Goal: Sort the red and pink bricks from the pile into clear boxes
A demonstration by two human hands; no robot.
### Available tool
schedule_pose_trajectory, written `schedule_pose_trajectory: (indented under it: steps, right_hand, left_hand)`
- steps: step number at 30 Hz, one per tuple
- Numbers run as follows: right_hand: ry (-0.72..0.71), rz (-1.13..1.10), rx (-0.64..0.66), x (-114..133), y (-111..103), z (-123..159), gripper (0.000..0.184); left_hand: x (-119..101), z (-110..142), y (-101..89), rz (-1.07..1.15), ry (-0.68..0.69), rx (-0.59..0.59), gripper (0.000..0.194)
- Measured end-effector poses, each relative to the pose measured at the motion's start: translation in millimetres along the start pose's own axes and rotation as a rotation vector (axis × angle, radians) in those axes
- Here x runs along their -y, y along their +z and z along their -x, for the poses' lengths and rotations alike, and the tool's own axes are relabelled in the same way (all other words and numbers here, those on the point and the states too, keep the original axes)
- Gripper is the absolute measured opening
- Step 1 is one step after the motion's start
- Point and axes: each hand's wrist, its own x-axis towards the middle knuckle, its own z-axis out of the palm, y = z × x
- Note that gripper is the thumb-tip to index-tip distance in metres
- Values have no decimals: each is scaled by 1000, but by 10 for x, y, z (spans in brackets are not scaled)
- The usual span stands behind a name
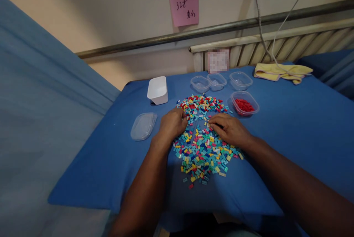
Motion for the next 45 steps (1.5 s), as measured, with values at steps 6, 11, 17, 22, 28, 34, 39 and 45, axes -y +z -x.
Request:
schedule_pose_trajectory:
  steps: [6,11,17,22,28,34,39,45]
  right_hand:
    - [-38,4,-23,-46,34,-1,19]
    - [-76,-12,-17,-73,49,-7,17]
    - [-78,-15,-28,-66,49,-11,16]
    - [-109,-3,-34,-69,54,-9,17]
    - [-107,7,-44,-89,61,15,16]
    - [-111,12,-33,-90,53,19,16]
    - [-122,30,-35,-88,56,18,17]
    - [-117,14,-18,-97,54,20,18]
  left_hand:
    - [62,-100,152,25,156,-11,20]
    - [95,-171,211,-9,159,-10,28]
    - [70,-144,171,-23,229,20,26]
    - [29,-112,140,1,212,31,28]
    - [110,-69,120,34,169,42,23]
    - [180,-3,49,59,216,93,29]
    - [196,-3,59,99,222,87,28]
    - [192,10,30,163,215,96,22]
